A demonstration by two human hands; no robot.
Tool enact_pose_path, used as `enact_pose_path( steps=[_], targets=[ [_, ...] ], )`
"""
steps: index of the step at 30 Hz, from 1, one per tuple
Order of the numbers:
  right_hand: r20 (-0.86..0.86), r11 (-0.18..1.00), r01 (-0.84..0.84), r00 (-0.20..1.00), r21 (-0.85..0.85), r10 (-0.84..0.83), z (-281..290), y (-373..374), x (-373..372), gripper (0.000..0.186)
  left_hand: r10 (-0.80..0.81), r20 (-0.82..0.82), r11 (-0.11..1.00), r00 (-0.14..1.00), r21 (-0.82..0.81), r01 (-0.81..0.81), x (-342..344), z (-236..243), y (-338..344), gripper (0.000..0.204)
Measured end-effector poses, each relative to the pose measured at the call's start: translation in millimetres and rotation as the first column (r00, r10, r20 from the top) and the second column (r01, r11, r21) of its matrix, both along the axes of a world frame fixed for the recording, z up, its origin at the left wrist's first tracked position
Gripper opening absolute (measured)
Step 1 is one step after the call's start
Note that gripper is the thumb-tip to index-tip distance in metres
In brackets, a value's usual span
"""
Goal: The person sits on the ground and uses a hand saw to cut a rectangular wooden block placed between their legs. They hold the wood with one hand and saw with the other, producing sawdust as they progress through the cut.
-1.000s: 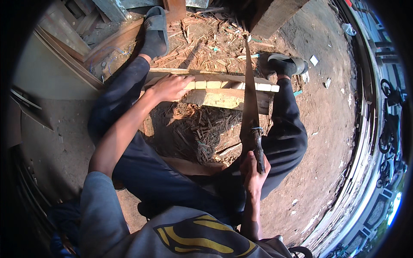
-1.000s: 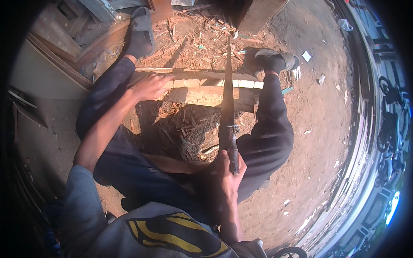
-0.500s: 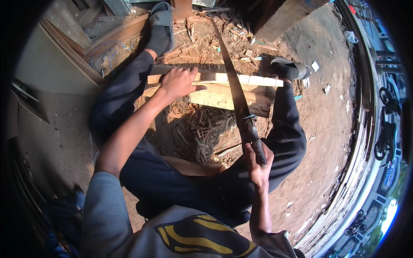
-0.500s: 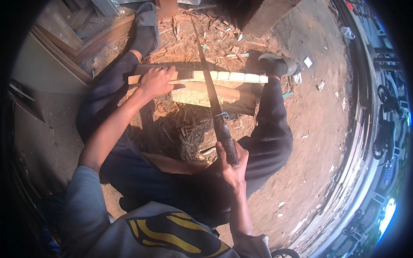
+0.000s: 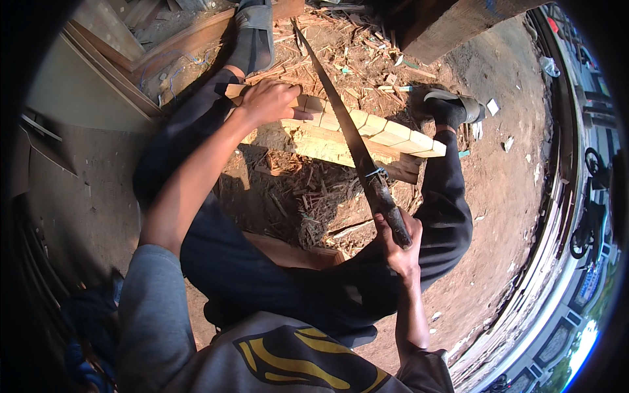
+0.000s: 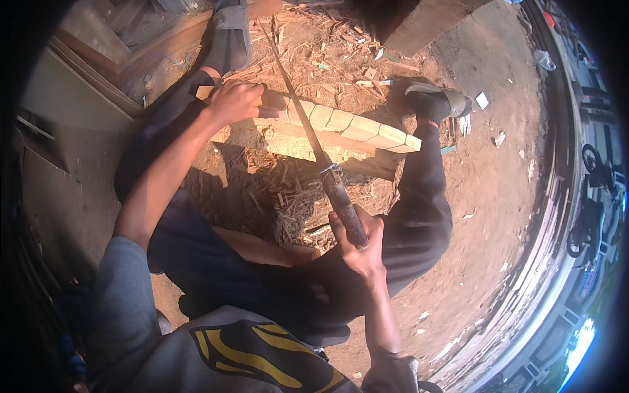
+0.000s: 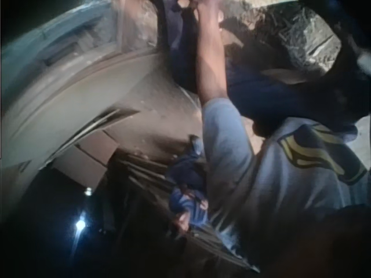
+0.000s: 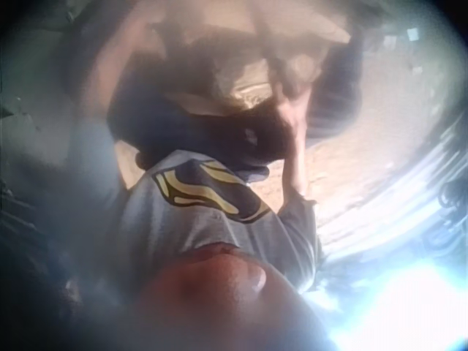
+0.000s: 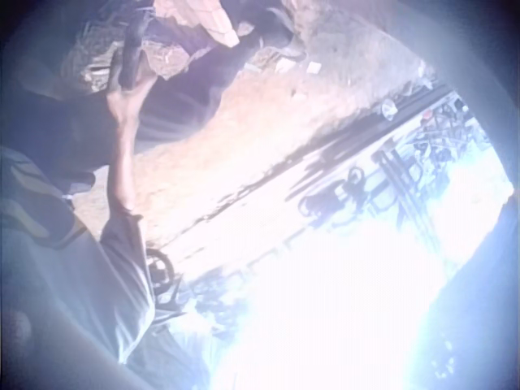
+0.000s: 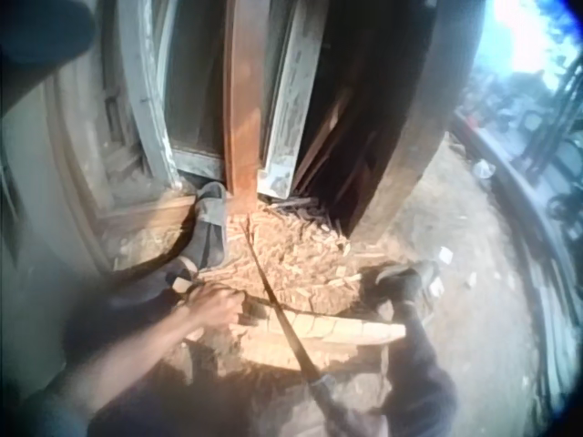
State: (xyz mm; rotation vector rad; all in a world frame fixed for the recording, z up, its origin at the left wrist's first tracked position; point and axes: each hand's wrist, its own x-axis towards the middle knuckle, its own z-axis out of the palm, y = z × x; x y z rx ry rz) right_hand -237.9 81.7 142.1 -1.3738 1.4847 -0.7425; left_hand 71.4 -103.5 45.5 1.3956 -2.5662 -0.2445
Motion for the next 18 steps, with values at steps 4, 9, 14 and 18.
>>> enact_pose_path(
  steps=[4,9,14,18],
  targets=[
    [-0.037,0.998,-0.051,0.998,0.025,0.052,-1,-22,-7,0.026,0.059,0.000,0.998,0.998,0.027,-0.059,-4,5,3,0.033],
    [-0.019,0.991,-0.127,0.992,-0.035,0.127,6,-37,-22,0.022,0.211,0.037,0.924,0.977,0.319,-0.211,-20,32,10,0.051],
    [-0.024,0.984,-0.178,0.984,-0.007,0.178,2,-42,-31,0.023,0.234,-0.006,0.949,0.972,0.221,-0.226,-30,25,18,0.053],
    [-0.022,0.977,-0.215,0.976,0.002,0.215,-2,-45,-35,0.021,0.299,-0.007,0.942,0.954,0.163,-0.294,-39,19,24,0.043]
  ],
)
